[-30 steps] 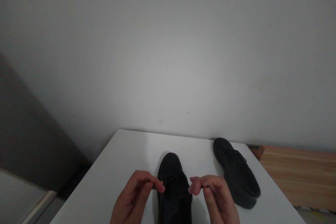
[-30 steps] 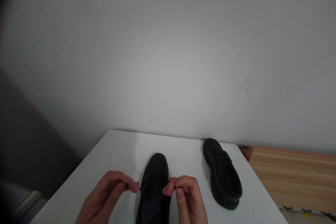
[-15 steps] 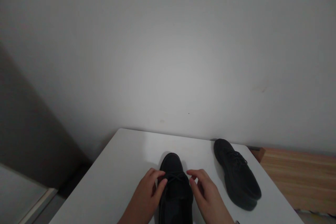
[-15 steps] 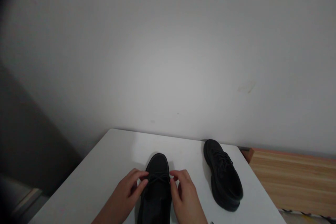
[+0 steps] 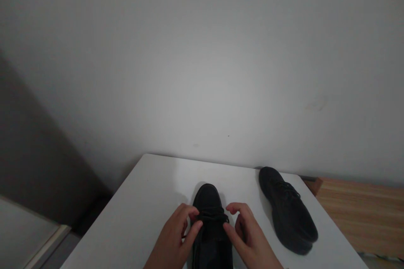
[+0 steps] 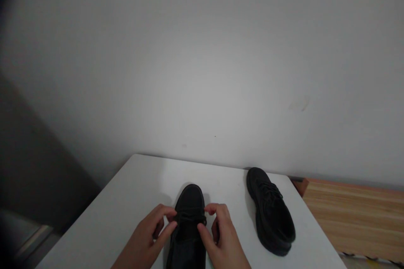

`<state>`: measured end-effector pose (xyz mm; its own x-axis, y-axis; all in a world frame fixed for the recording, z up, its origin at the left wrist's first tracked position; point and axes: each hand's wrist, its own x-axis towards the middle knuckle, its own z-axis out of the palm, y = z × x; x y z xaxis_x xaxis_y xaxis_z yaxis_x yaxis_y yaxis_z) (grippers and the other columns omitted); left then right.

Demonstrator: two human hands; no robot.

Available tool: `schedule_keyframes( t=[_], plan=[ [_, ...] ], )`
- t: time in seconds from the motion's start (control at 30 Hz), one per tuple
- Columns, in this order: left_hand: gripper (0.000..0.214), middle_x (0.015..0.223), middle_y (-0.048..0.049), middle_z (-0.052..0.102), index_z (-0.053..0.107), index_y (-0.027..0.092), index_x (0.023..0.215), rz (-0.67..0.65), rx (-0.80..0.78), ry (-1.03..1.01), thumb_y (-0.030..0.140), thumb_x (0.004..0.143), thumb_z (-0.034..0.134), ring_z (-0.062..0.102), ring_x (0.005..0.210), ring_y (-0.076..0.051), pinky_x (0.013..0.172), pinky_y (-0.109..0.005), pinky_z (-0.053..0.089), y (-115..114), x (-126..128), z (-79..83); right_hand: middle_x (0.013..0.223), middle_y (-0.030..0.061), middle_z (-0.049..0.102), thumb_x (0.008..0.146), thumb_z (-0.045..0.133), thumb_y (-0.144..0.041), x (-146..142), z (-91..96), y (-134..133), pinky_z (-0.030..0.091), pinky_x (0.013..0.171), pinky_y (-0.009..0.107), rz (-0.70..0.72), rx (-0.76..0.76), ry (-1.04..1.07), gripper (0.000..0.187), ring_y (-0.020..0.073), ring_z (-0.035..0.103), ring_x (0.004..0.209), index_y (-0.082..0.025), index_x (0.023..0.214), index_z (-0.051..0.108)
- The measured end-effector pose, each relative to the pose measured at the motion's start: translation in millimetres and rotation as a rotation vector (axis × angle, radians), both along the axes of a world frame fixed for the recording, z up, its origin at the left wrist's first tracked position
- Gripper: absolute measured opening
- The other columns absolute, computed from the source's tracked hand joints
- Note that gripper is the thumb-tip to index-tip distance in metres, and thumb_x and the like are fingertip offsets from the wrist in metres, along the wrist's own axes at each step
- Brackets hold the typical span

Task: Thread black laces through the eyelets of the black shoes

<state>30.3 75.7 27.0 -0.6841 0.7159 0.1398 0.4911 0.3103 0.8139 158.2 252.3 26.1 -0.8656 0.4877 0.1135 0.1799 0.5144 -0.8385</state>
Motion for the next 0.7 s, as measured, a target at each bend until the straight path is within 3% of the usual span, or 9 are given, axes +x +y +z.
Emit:
schedule_keyframes(
  t=[0.1,0.2,0.37,0.57,0.7],
  plan=[
    [0.011,0.086,-0.0038,0.068,0.061,0.020,0.089,-0.008,-0.147,0.116,0.029,0.094,0.056,0.065,0.080,-0.021,0.073,-0.030,0.050,-1.7,4.9,1.8,0.088,0.0026,0.063,0.089,0.055,-0.025,7.6,4.8,3.2,0.047,0.064,0.028,0.077,0.205,-0.107,0.015,0.0173,0.062,0.068,-0.022,0.103,0.052],
    [0.017,0.080,-0.0045,0.069,0.061,0.020,0.078,-0.061,-0.287,0.245,0.025,0.093,0.057,0.066,0.078,-0.024,0.070,-0.033,0.051,-1.1,8.3,5.3,0.076,0.0014,0.069,0.091,0.055,-0.022,14.0,10.1,6.3,0.047,0.061,0.029,0.128,0.399,-0.277,0.004,0.0211,0.068,0.068,-0.025,0.088,0.054],
    [0.023,0.082,-0.0046,0.070,0.065,0.022,0.077,-0.122,-0.214,0.341,0.026,0.095,0.053,0.068,0.080,-0.022,0.071,-0.030,0.054,-6.0,9.5,12.2,0.076,0.0009,0.069,0.094,0.056,-0.030,18.3,14.4,4.0,0.046,0.054,0.027,0.127,0.615,-0.286,0.016,0.0212,0.071,0.064,-0.026,0.078,0.058],
    [0.017,0.115,-0.0100,0.073,0.073,0.026,0.080,-0.058,-0.079,0.227,0.030,0.090,0.060,0.070,0.103,-0.028,0.088,-0.038,0.057,-15.7,13.6,2.9,0.079,0.0005,0.066,0.096,0.050,-0.033,18.5,6.6,-8.3,0.047,0.053,0.024,0.033,0.488,-0.188,0.023,0.0154,0.066,0.057,-0.026,0.075,0.059],
    [0.024,0.115,-0.0075,0.077,0.075,0.024,0.070,-0.145,0.007,-0.050,0.031,0.088,0.062,0.072,0.105,-0.029,0.089,-0.034,0.057,-12.7,17.6,3.1,0.079,0.0021,0.069,0.094,0.051,-0.034,21.4,3.8,-5.8,0.052,0.060,0.024,0.113,0.243,-0.161,0.024,0.0166,0.067,0.064,-0.025,0.074,0.061]
  ],
)
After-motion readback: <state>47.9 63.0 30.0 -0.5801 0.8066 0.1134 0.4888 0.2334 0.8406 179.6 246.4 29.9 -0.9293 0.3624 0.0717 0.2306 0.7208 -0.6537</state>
